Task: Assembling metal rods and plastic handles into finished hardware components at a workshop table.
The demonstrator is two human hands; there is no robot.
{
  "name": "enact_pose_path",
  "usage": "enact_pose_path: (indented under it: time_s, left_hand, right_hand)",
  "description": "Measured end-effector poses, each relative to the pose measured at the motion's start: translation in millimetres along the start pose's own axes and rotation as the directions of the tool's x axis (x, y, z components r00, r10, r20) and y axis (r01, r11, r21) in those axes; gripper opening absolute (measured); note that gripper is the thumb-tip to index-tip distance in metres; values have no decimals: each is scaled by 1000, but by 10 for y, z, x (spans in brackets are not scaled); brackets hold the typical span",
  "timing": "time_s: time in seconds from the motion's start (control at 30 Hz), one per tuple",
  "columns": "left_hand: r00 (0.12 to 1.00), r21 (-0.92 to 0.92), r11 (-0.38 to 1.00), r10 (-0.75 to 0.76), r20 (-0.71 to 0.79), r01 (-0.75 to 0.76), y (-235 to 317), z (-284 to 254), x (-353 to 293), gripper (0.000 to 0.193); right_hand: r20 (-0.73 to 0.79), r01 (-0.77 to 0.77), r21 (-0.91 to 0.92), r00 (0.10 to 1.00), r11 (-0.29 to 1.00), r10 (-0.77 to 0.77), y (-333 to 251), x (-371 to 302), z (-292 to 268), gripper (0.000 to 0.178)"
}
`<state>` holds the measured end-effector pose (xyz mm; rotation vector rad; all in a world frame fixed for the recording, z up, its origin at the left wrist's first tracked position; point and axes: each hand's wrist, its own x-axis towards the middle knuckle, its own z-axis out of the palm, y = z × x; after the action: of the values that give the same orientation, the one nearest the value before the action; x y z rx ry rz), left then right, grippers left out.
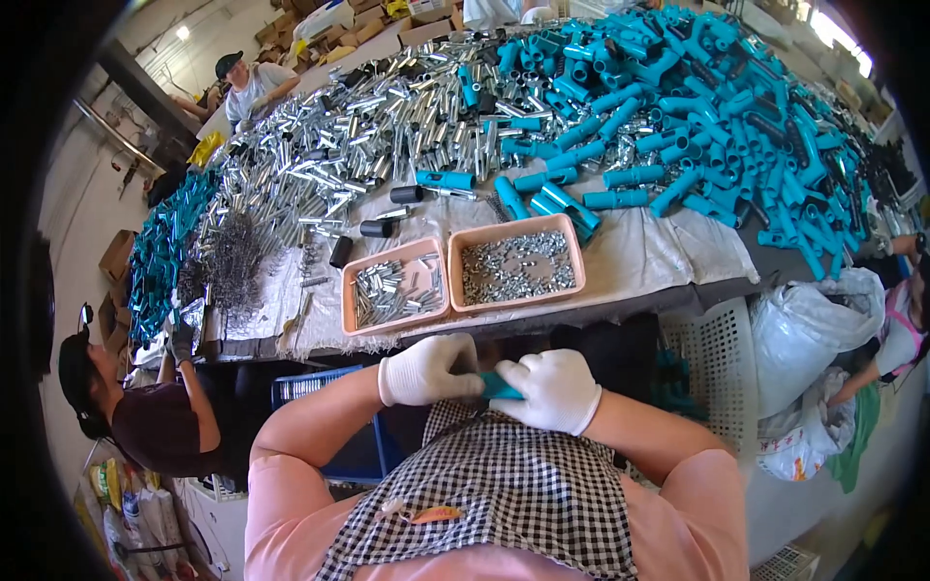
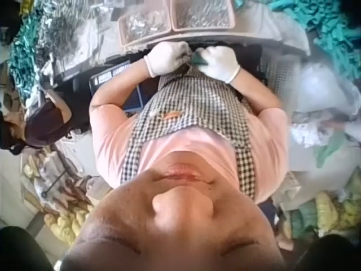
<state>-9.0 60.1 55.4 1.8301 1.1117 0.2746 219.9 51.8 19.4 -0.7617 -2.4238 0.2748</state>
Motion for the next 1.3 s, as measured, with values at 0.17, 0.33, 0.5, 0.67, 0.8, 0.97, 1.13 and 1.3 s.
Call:
enact_pose_path:
  time_s: [0.17, 0.33, 0.5, 0.67, 0.8, 0.97, 1.13, 1.3]
  left_hand:
    - [970, -149, 967, -180, 164, 205, -33, -20, 139, 48]
    - [997, -208, 978, -35, -72, 19, -71, -29, 276, 58]
    - [995, 78, 992, 93, 21, -94, 190, -110, 618, 59]
    - [876, 73, 878, 477, -65, -473, -118, -385, 1564, 31]
    - [921, 534, 755, 359, 148, -380, -193, -163, 2142, 35]
    - [957, 653, 703, 257, 137, -282, -162, -158, 2067, 42]
    - [853, 531, 699, 514, 94, -479, -515, -308, 1518, 16]
    - [884, 682, 703, 430, -182, -201, -436, -97, 869, 25]
  right_hand:
    - [29, 24, -6, 999, 1000, -24, 15, -17, -69, 40]
    - [-56, 7, 36, 998, 999, -5, 259, -101, -190, 63]
    - [395, -412, 276, 872, 868, 289, 442, -173, -385, 56]
    - [300, -529, 336, 844, 779, 444, 513, -307, -446, 44]
    - [307, -470, 271, 869, 840, 387, 535, -300, -465, 51]
    - [126, -609, 319, 787, 726, 604, 572, -363, -350, 47]
    - [-194, -737, 318, 566, 597, 801, 1079, -147, -87, 32]
    - [-178, -698, 231, 654, 678, 735, 1585, 232, 153, 36]
